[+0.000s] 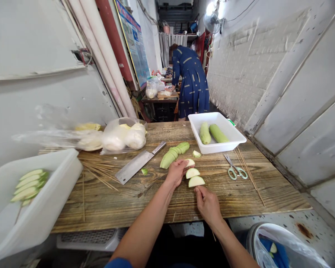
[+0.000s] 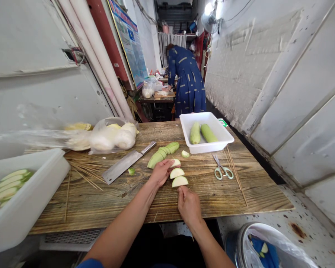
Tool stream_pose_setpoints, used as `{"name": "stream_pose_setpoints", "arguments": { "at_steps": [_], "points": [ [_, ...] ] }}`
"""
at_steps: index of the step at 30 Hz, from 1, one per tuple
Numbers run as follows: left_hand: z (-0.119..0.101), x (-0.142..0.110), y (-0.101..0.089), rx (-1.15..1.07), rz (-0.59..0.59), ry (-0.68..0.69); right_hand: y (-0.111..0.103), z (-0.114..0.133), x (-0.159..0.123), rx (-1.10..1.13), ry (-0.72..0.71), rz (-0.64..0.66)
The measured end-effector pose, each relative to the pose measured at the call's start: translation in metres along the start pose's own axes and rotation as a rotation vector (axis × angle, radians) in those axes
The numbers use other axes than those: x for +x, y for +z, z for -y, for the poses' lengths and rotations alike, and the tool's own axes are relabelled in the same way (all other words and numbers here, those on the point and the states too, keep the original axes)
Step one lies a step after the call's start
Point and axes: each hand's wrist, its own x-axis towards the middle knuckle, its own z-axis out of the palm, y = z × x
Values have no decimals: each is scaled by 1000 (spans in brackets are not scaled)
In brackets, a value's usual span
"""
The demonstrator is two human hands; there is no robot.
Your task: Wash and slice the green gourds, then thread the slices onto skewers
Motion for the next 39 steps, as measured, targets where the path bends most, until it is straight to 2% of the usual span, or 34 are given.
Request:
{"name": "stream_pose_setpoints", "arguments": {
  "at_steps": [10, 17, 22, 26, 30, 39],
  "points": [
    [1, -1, -3, 26, 44, 7, 6, 1, 6, -86, 0, -27],
    [-9, 2, -4, -100, 49, 83, 6, 3, 16, 77, 65, -11],
    [-18, -3, -5, -117, 34, 152, 6, 6, 12, 156, 29, -25],
    [-15, -19, 0, -82, 106, 86, 11, 7, 11, 256, 17, -127],
    [-10, -32, 5, -19, 148, -12, 14, 7, 12, 274, 29, -152],
    [5, -30, 10, 37, -3, -88, 13, 6, 13, 212, 8, -108]
  ]
}}
